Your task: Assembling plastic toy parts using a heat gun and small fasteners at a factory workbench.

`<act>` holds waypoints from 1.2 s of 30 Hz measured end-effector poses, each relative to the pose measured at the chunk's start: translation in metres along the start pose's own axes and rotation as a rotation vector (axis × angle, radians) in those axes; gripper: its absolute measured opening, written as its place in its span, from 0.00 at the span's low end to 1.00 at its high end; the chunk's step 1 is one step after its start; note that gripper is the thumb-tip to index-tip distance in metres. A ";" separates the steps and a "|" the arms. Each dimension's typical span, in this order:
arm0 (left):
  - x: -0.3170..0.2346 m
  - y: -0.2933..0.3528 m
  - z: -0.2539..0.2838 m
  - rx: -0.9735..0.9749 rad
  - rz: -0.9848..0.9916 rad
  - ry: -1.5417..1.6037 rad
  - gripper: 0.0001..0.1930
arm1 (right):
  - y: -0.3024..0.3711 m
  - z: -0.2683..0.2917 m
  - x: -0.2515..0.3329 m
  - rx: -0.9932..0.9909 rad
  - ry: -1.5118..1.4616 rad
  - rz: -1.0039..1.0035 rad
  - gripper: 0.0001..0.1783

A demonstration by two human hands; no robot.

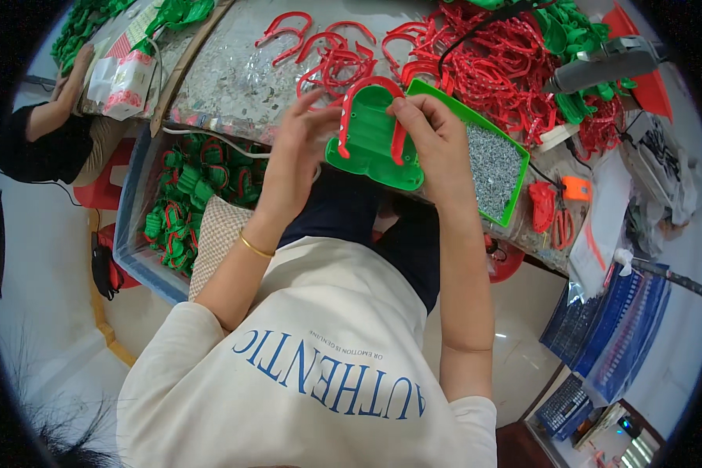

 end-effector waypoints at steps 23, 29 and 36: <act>0.051 0.040 -0.038 0.185 0.567 0.501 0.30 | 0.022 -0.001 0.028 -0.285 0.802 0.059 0.14; 0.052 0.040 -0.035 0.161 0.536 0.532 0.32 | 0.027 0.004 0.015 -0.163 0.634 0.018 0.12; 0.045 0.034 -0.036 0.165 0.411 0.431 0.38 | 0.027 0.014 0.006 -0.236 0.468 -0.022 0.10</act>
Point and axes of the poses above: each hand's wrist, its own y-axis away from the middle knuckle, its own z-axis out of the back of the hand, x = y × z, the point moved 9 cm from there along -y, towards the middle knuckle, and after that the axes turned 9 degrees about -z, right-handed, at the moved point
